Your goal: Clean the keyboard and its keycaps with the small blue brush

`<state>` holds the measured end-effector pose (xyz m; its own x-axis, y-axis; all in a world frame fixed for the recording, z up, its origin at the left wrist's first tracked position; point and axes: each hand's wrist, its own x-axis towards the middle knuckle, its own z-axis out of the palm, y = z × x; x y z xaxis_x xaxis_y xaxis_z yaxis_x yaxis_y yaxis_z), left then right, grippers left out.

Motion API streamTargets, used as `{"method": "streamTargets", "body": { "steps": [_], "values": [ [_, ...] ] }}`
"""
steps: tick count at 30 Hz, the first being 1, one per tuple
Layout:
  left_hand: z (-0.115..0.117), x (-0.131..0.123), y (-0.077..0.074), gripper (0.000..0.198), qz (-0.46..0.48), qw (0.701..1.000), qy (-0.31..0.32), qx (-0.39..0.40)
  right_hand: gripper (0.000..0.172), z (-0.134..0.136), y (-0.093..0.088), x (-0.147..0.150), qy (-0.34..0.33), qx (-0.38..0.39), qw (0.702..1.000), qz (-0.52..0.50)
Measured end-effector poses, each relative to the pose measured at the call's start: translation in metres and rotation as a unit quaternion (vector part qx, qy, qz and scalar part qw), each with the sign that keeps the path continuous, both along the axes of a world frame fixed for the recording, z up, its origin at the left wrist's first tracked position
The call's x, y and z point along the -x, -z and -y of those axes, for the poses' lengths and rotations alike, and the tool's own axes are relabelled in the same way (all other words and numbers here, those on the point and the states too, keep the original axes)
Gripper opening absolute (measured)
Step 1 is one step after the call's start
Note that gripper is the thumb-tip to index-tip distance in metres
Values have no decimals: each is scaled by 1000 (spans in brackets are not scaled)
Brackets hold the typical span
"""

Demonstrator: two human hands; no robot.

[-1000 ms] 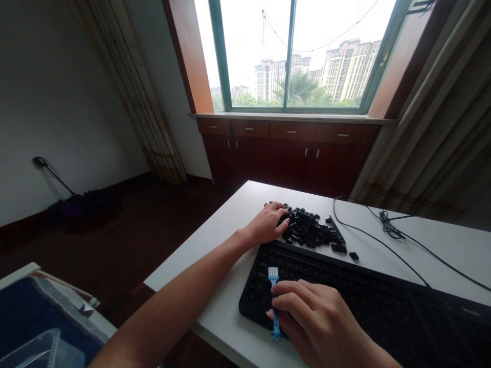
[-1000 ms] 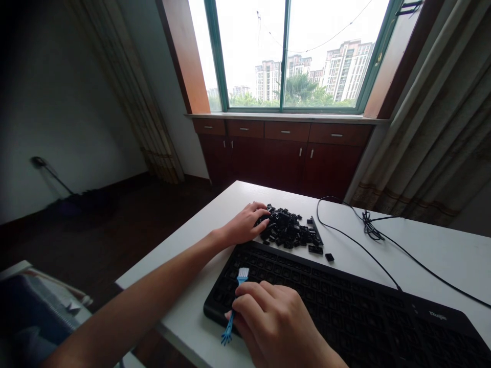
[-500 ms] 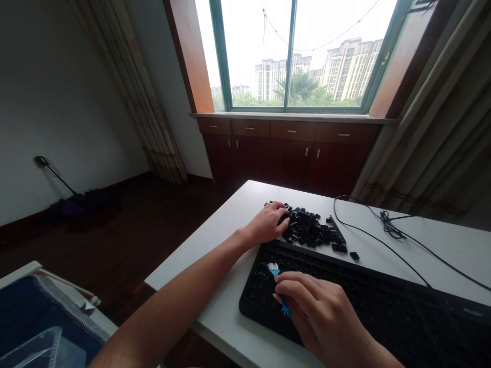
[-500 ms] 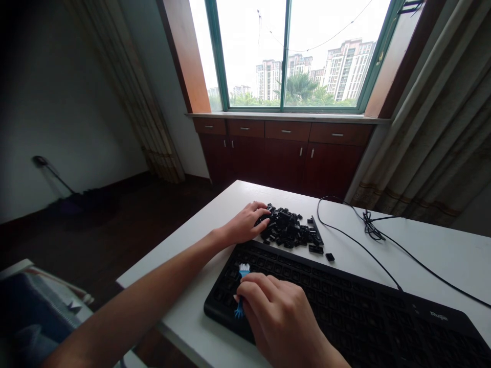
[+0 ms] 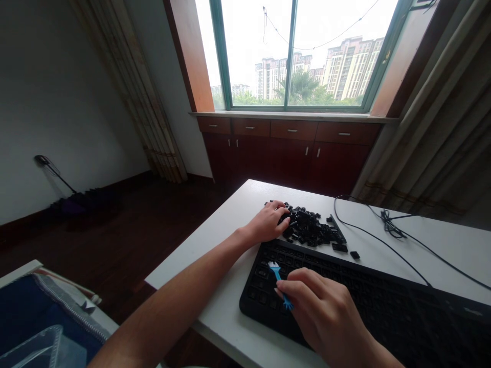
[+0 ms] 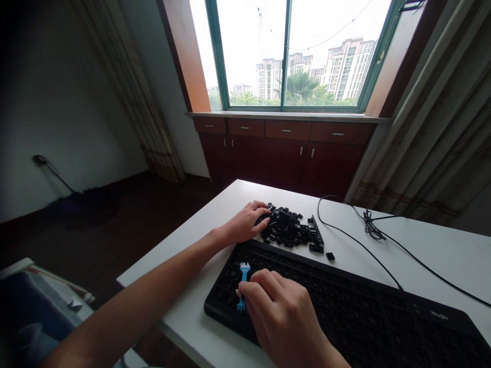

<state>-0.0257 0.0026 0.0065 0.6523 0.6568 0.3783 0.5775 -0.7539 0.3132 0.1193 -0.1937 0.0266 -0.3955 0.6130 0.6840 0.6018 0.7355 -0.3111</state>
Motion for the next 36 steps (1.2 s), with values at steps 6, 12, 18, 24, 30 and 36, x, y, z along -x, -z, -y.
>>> {"method": "streamTargets", "body": {
  "steps": [6,12,18,24,30,36],
  "values": [
    [0,-1,0,40,2,1000,-3,3,12,-1,5,0,47,12,998,-39],
    [0,0,1,41,4,1000,1,0,11,-3,7,0,86,3,996,-31],
    [-1,0,2,41,3,1000,1,-3,14,-4,6,1,117,-12,993,-23],
    [-1,0,2,40,2,1000,1,-11,12,-3,4,1,124,-19,992,-11],
    [-2,0,3,39,6,1000,2,-14,16,-4,8,0,98,-1,995,-13],
    [-1,1,2,39,6,1000,5,-13,19,0,3,0,27,67,997,-7]
  ]
}}
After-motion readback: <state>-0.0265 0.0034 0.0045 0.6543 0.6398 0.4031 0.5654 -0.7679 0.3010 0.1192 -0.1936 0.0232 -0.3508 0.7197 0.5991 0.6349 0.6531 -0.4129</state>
